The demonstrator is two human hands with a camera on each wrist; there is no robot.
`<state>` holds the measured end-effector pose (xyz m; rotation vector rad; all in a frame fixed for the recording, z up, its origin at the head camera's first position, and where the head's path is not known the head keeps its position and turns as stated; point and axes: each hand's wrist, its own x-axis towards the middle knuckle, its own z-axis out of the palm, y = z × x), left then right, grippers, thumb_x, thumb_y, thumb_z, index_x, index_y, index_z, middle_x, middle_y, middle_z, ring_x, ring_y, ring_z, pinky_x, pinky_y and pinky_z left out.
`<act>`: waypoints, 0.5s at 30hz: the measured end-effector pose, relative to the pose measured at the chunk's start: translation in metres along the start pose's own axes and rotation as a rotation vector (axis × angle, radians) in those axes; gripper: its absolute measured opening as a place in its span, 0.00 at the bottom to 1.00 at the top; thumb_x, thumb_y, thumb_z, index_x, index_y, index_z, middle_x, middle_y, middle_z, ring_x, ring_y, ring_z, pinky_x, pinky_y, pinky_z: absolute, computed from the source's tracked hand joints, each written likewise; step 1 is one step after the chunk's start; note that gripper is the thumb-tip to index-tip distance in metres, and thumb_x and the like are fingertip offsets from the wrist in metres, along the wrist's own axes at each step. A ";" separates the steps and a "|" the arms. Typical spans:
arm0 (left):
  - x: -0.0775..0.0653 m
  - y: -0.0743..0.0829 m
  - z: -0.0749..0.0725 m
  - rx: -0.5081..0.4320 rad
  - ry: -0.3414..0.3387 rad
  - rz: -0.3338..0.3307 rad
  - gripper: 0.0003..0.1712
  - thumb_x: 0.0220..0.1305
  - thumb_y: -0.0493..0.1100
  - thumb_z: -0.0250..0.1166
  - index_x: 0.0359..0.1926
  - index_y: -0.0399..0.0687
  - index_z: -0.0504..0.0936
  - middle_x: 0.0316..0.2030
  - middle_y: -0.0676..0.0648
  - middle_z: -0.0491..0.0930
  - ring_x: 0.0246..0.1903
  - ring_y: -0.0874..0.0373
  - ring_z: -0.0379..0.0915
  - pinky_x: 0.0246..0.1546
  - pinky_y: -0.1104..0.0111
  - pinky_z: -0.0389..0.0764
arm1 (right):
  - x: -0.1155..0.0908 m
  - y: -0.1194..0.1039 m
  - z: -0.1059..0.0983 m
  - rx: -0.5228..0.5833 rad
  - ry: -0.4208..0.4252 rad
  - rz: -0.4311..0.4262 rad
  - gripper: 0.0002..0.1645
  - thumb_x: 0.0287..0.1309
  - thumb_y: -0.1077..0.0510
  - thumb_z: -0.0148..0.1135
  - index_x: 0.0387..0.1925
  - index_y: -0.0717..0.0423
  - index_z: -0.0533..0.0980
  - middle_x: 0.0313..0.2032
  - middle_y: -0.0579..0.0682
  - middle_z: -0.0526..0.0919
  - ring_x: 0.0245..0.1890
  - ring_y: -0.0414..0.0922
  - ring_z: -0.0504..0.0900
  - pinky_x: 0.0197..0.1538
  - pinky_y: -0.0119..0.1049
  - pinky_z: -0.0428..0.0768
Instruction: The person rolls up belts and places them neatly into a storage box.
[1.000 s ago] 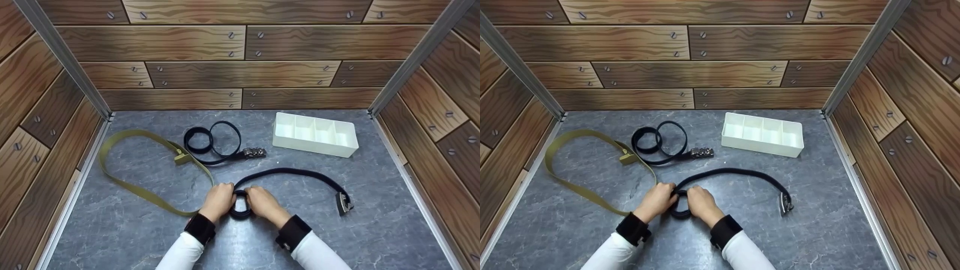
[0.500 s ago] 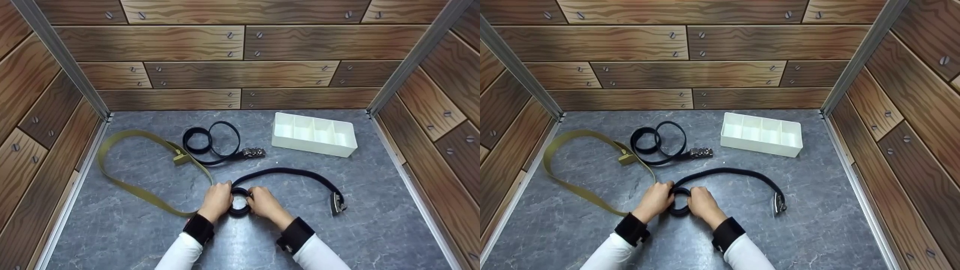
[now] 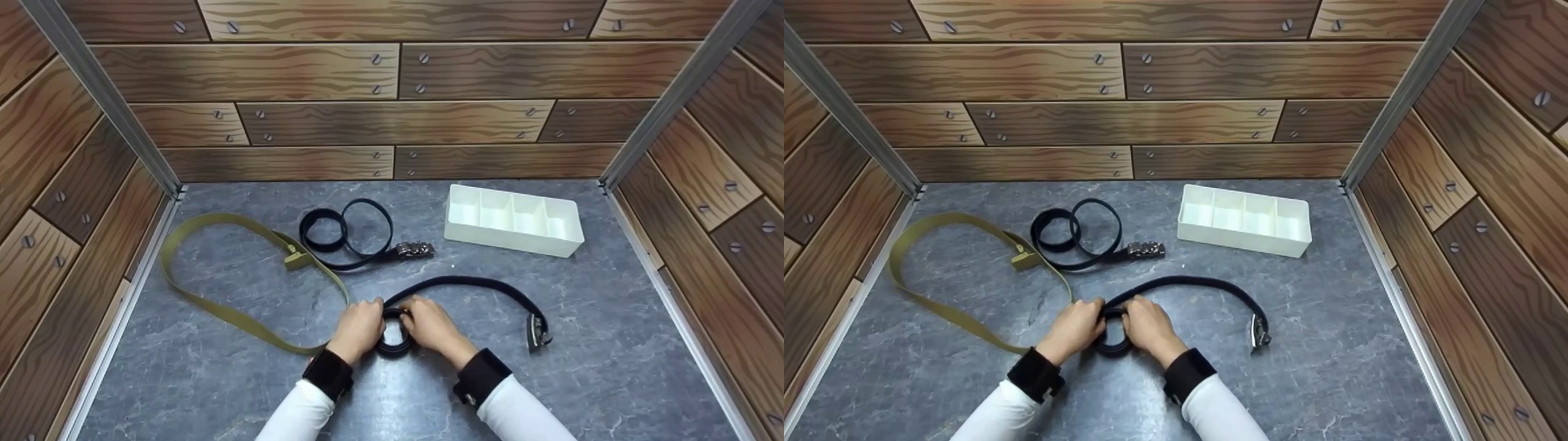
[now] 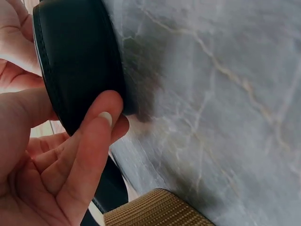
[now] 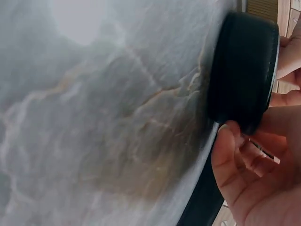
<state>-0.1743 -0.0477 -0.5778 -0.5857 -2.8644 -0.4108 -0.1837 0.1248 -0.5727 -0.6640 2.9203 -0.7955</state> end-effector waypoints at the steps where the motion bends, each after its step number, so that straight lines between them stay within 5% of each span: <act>1: 0.000 0.000 0.001 0.002 0.017 0.000 0.08 0.51 0.37 0.67 0.30 0.39 0.76 0.21 0.39 0.79 0.21 0.41 0.78 0.21 0.53 0.77 | -0.001 0.000 0.000 0.015 0.001 0.028 0.10 0.59 0.61 0.63 0.41 0.63 0.82 0.35 0.55 0.83 0.36 0.53 0.83 0.41 0.48 0.80; 7: -0.001 0.002 0.001 -0.023 0.006 -0.054 0.09 0.49 0.37 0.68 0.30 0.39 0.76 0.22 0.39 0.80 0.22 0.40 0.79 0.22 0.52 0.78 | -0.005 -0.004 -0.001 0.054 -0.066 0.187 0.06 0.59 0.59 0.65 0.29 0.57 0.80 0.24 0.50 0.80 0.23 0.46 0.78 0.29 0.41 0.77; 15: 0.005 0.007 -0.002 -0.052 -0.060 -0.035 0.12 0.49 0.38 0.71 0.33 0.39 0.77 0.26 0.39 0.79 0.25 0.41 0.79 0.26 0.53 0.78 | -0.001 -0.004 -0.001 -0.134 -0.026 0.020 0.06 0.59 0.62 0.62 0.35 0.60 0.82 0.32 0.59 0.83 0.33 0.57 0.83 0.36 0.51 0.80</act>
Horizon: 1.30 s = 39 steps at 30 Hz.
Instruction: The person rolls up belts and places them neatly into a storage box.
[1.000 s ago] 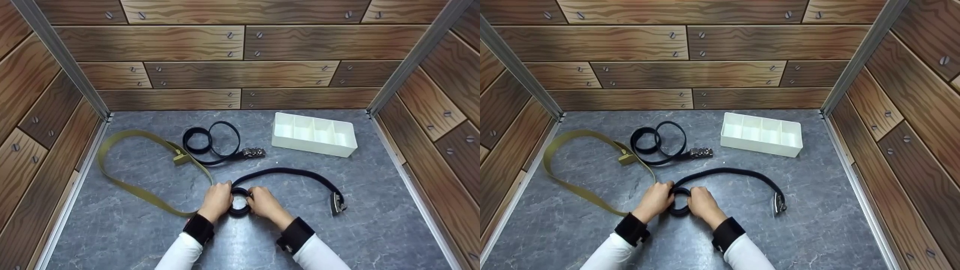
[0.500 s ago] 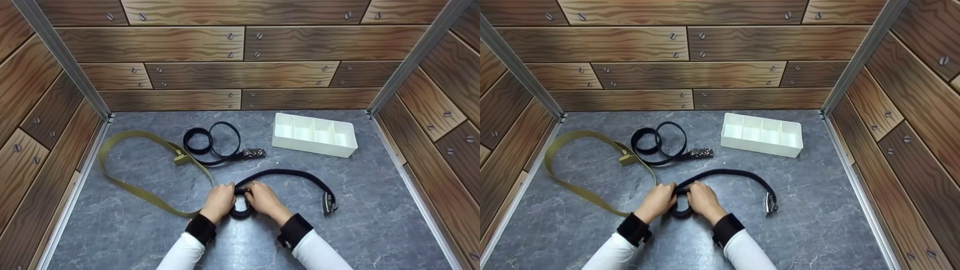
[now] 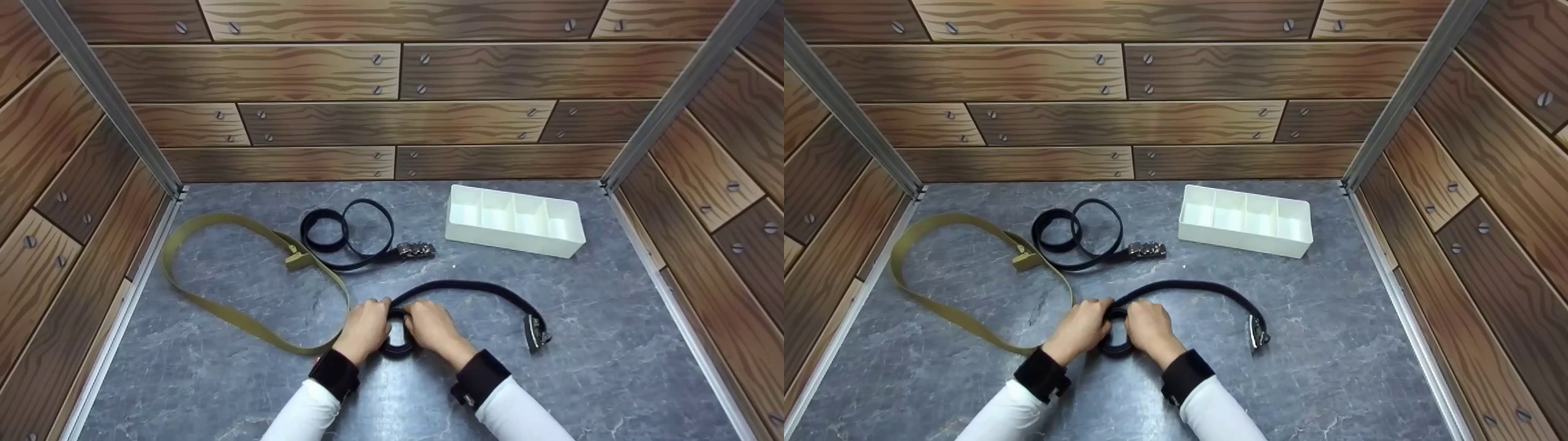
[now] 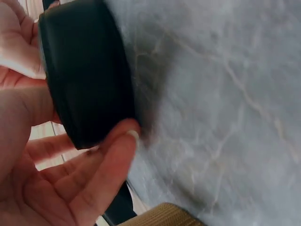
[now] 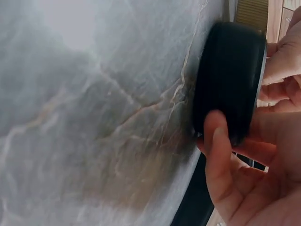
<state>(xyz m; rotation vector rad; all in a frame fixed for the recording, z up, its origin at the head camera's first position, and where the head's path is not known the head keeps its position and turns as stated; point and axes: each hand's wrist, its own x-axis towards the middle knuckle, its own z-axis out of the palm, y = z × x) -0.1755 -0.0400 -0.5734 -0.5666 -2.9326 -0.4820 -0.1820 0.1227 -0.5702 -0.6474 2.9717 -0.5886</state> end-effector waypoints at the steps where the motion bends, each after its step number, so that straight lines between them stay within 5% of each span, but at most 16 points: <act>1: 0.000 0.001 0.001 0.004 0.015 0.011 0.11 0.49 0.37 0.70 0.33 0.40 0.77 0.25 0.39 0.79 0.24 0.42 0.79 0.24 0.53 0.78 | 0.000 0.001 0.000 -0.001 0.010 -0.005 0.08 0.59 0.62 0.62 0.37 0.60 0.83 0.33 0.59 0.83 0.34 0.58 0.83 0.37 0.51 0.80; 7: -0.001 0.001 0.006 0.002 0.086 0.012 0.10 0.49 0.34 0.69 0.31 0.39 0.75 0.23 0.38 0.78 0.22 0.42 0.79 0.23 0.54 0.78 | -0.004 0.005 0.000 0.127 0.057 0.091 0.10 0.59 0.57 0.65 0.39 0.58 0.84 0.31 0.53 0.84 0.33 0.53 0.83 0.37 0.49 0.79; 14: 0.001 -0.001 0.001 -0.078 -0.006 -0.049 0.12 0.50 0.36 0.70 0.36 0.40 0.77 0.28 0.38 0.80 0.27 0.41 0.80 0.28 0.53 0.79 | -0.007 0.004 -0.005 0.194 -0.030 0.189 0.06 0.58 0.60 0.65 0.36 0.58 0.84 0.28 0.51 0.83 0.26 0.46 0.79 0.31 0.43 0.78; 23: 0.005 -0.003 -0.002 0.027 0.000 -0.018 0.08 0.54 0.40 0.69 0.30 0.43 0.78 0.26 0.40 0.81 0.24 0.42 0.80 0.24 0.53 0.78 | -0.002 0.006 0.000 0.097 -0.001 -0.006 0.13 0.60 0.61 0.63 0.46 0.58 0.84 0.36 0.54 0.81 0.38 0.55 0.81 0.43 0.51 0.78; 26: 0.005 -0.001 -0.001 0.063 0.015 -0.026 0.07 0.52 0.39 0.69 0.30 0.43 0.78 0.24 0.40 0.81 0.22 0.42 0.79 0.21 0.54 0.77 | -0.003 0.007 0.000 0.136 0.010 0.020 0.15 0.60 0.59 0.64 0.46 0.62 0.82 0.39 0.56 0.83 0.40 0.56 0.82 0.46 0.52 0.78; 33: 0.004 0.000 0.001 0.059 0.016 -0.043 0.07 0.50 0.39 0.68 0.30 0.43 0.78 0.24 0.40 0.81 0.22 0.41 0.79 0.20 0.53 0.77 | -0.010 0.004 -0.005 0.253 -0.080 0.218 0.07 0.57 0.58 0.67 0.30 0.59 0.80 0.20 0.47 0.77 0.18 0.42 0.77 0.25 0.38 0.77; 39: 0.004 -0.001 -0.002 0.046 -0.042 -0.037 0.09 0.51 0.41 0.68 0.32 0.42 0.79 0.26 0.40 0.82 0.25 0.42 0.80 0.25 0.53 0.78 | -0.006 0.002 -0.004 0.171 -0.079 0.185 0.06 0.58 0.63 0.63 0.26 0.55 0.79 0.25 0.51 0.82 0.24 0.46 0.80 0.30 0.42 0.78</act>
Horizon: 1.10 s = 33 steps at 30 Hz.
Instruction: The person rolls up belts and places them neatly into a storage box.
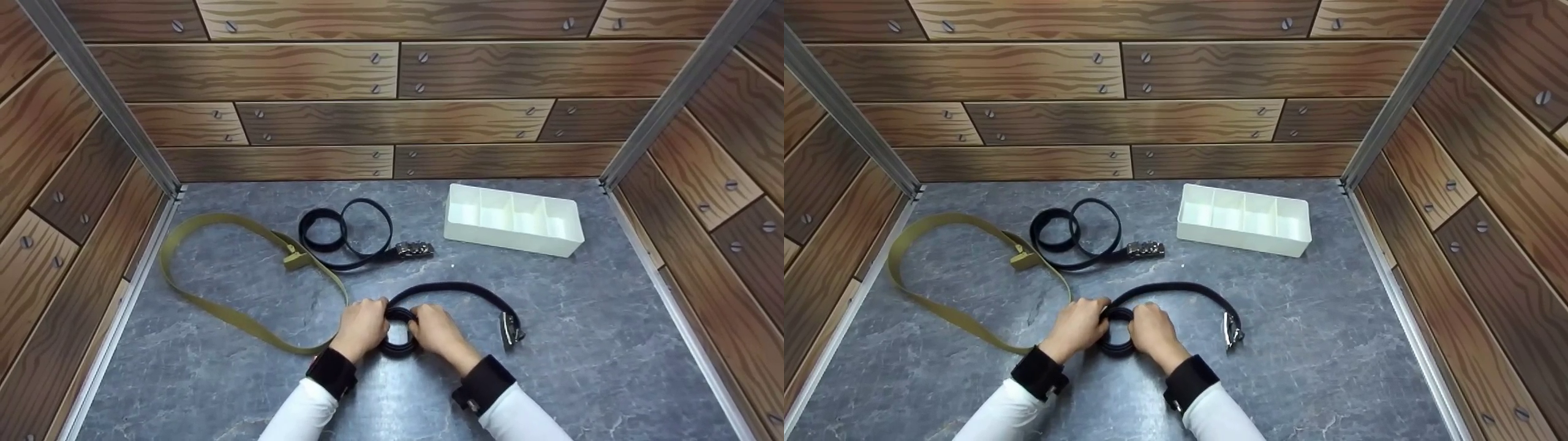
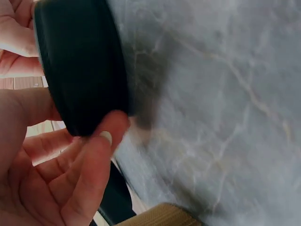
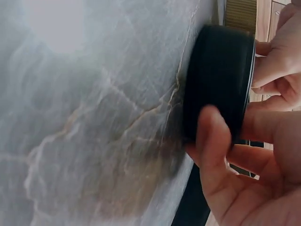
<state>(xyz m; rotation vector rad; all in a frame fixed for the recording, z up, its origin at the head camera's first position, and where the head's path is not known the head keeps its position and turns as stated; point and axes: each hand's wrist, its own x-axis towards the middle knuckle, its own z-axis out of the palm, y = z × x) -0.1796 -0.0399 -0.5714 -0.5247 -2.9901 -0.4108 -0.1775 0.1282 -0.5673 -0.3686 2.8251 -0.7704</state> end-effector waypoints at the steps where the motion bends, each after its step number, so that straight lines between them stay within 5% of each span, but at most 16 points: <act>1: 0.000 0.000 0.000 0.004 -0.006 0.004 0.10 0.52 0.42 0.69 0.32 0.42 0.79 0.27 0.40 0.82 0.25 0.43 0.80 0.25 0.54 0.79 | 0.001 0.000 0.000 -0.022 0.010 -0.025 0.06 0.58 0.63 0.63 0.26 0.54 0.79 0.27 0.52 0.83 0.27 0.49 0.81 0.32 0.44 0.78; 10: -0.002 -0.003 0.003 0.043 0.034 0.006 0.13 0.57 0.47 0.71 0.31 0.43 0.78 0.26 0.42 0.82 0.24 0.44 0.80 0.22 0.55 0.78 | 0.006 0.004 0.004 -0.034 0.065 -0.181 0.13 0.63 0.60 0.61 0.47 0.59 0.83 0.37 0.54 0.82 0.38 0.54 0.82 0.43 0.50 0.79; 14: -0.004 -0.004 0.004 0.063 0.054 -0.008 0.12 0.56 0.46 0.70 0.32 0.43 0.78 0.25 0.41 0.82 0.23 0.44 0.80 0.21 0.54 0.78 | 0.006 0.010 -0.005 0.005 0.135 -0.106 0.16 0.64 0.55 0.62 0.50 0.60 0.80 0.46 0.58 0.81 0.46 0.55 0.80 0.49 0.51 0.79; 20: -0.006 -0.007 0.004 0.028 0.065 -0.049 0.12 0.55 0.45 0.70 0.32 0.43 0.78 0.26 0.41 0.83 0.24 0.42 0.80 0.21 0.53 0.78 | 0.007 0.042 -0.029 -0.171 0.317 0.023 0.26 0.48 0.67 0.70 0.52 0.62 0.76 0.48 0.63 0.75 0.44 0.58 0.76 0.43 0.51 0.80; 23: -0.007 -0.009 0.002 -0.020 0.063 -0.062 0.11 0.53 0.43 0.70 0.31 0.42 0.78 0.27 0.40 0.82 0.25 0.41 0.79 0.22 0.51 0.78 | 0.003 0.063 -0.045 -0.240 0.266 0.128 0.23 0.47 0.70 0.66 0.49 0.65 0.77 0.45 0.65 0.74 0.43 0.61 0.77 0.40 0.54 0.80; 27: -0.007 -0.010 -0.002 -0.071 0.048 -0.074 0.10 0.52 0.40 0.70 0.30 0.40 0.77 0.27 0.39 0.81 0.26 0.38 0.79 0.24 0.50 0.78 | -0.004 0.085 -0.072 -0.281 0.085 0.282 0.12 0.51 0.60 0.70 0.36 0.61 0.79 0.39 0.63 0.79 0.38 0.62 0.80 0.36 0.59 0.79; 33: -0.005 -0.011 -0.003 -0.084 0.031 -0.070 0.08 0.50 0.38 0.69 0.27 0.40 0.77 0.26 0.37 0.81 0.25 0.37 0.79 0.24 0.50 0.78 | -0.006 0.106 -0.096 -0.278 -0.006 0.368 0.19 0.48 0.46 0.75 0.24 0.55 0.79 0.37 0.65 0.83 0.36 0.64 0.82 0.35 0.59 0.78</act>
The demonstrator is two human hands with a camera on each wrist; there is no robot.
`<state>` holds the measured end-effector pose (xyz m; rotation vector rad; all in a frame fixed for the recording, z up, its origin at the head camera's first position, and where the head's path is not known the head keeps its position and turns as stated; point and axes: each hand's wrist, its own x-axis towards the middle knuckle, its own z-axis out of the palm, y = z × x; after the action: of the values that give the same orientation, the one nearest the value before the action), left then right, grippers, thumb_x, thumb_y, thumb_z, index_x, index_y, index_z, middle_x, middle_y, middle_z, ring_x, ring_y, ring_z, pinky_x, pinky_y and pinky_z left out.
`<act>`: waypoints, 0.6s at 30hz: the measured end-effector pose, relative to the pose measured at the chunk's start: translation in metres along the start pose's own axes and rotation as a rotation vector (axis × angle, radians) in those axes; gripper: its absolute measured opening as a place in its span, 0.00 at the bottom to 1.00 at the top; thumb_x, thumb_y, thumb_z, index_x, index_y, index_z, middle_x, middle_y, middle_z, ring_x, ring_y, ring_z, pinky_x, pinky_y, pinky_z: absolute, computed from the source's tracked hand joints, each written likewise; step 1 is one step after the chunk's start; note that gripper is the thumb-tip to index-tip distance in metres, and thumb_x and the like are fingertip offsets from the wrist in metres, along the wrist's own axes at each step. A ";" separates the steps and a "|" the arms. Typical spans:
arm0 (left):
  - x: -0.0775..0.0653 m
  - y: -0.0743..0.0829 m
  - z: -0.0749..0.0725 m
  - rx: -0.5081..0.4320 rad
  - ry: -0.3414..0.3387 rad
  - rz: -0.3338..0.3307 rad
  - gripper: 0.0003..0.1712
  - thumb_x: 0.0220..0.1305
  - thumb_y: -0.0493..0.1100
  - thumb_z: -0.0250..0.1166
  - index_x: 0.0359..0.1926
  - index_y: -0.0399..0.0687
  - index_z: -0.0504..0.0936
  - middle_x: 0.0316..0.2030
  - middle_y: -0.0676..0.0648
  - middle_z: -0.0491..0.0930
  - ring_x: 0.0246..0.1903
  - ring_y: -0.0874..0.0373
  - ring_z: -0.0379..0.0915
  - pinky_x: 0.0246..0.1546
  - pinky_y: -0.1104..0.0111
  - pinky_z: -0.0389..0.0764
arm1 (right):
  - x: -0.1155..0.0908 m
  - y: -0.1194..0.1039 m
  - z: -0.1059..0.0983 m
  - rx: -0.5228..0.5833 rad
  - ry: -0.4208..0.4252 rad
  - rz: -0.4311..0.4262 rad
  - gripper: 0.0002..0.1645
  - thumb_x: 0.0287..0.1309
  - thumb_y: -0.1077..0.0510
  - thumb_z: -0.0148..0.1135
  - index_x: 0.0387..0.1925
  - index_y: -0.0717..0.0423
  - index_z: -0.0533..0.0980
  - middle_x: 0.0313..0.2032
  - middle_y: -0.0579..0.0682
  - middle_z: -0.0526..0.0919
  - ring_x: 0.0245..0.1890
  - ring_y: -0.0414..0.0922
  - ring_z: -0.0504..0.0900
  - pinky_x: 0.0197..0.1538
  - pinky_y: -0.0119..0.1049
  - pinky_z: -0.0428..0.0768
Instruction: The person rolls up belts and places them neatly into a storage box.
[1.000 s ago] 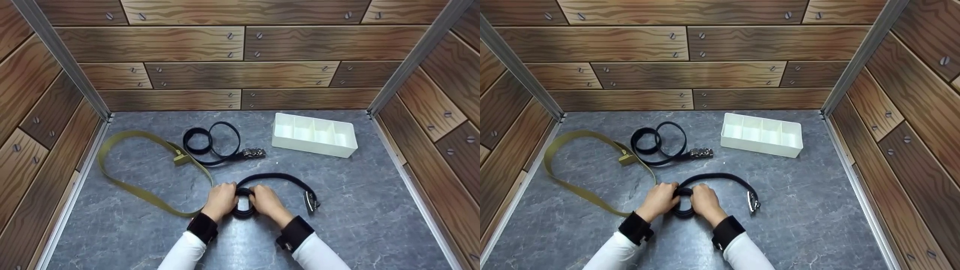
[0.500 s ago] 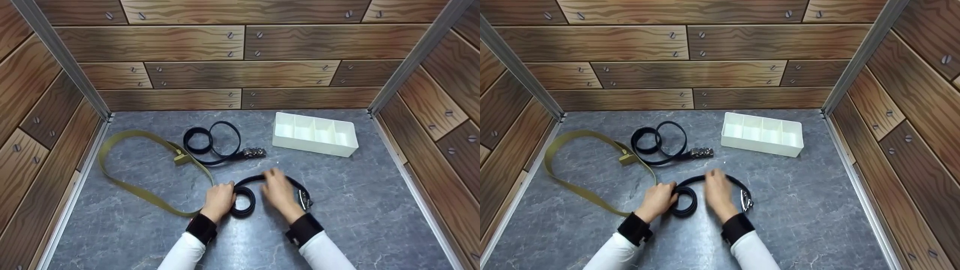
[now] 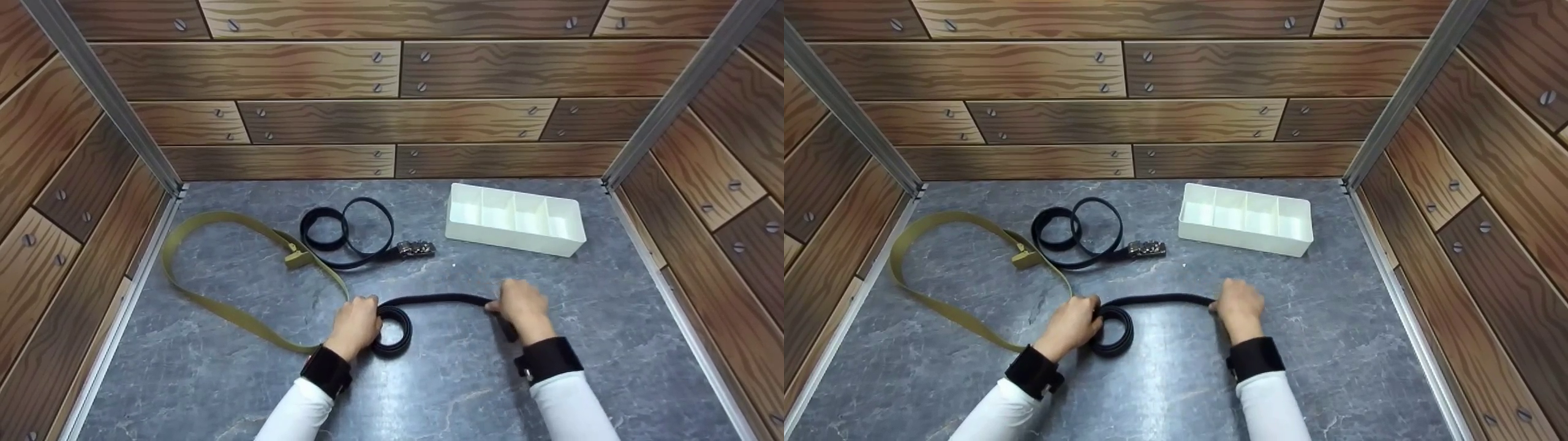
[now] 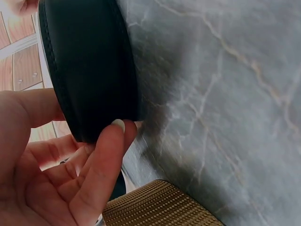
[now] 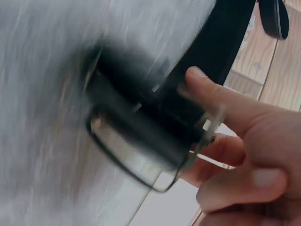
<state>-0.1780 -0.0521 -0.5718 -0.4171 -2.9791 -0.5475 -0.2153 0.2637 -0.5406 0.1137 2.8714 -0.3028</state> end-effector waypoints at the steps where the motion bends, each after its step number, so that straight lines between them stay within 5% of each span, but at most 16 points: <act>1: 0.000 0.000 0.000 0.002 0.003 0.006 0.08 0.50 0.38 0.69 0.27 0.40 0.77 0.26 0.37 0.81 0.25 0.37 0.79 0.24 0.50 0.78 | 0.001 0.001 -0.001 0.001 0.010 0.000 0.19 0.48 0.46 0.75 0.24 0.56 0.79 0.37 0.66 0.83 0.36 0.65 0.82 0.35 0.59 0.78; 12: 0.000 -0.001 0.002 -0.005 0.013 0.028 0.08 0.50 0.38 0.69 0.27 0.39 0.78 0.25 0.37 0.81 0.26 0.38 0.80 0.26 0.50 0.78 | 0.007 -0.007 0.006 0.007 0.283 0.002 0.18 0.53 0.52 0.72 0.30 0.66 0.82 0.32 0.70 0.82 0.30 0.70 0.80 0.27 0.60 0.77; 18: -0.001 -0.001 0.001 -0.002 0.035 0.022 0.09 0.50 0.39 0.70 0.27 0.39 0.78 0.25 0.37 0.81 0.25 0.38 0.79 0.26 0.50 0.78 | 0.005 -0.007 0.011 0.058 0.428 -0.105 0.10 0.54 0.58 0.71 0.30 0.64 0.84 0.29 0.65 0.82 0.28 0.67 0.81 0.30 0.59 0.78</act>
<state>-0.1770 -0.0530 -0.5736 -0.4354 -2.9374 -0.5505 -0.2176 0.2549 -0.5513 0.0415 3.3007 -0.4279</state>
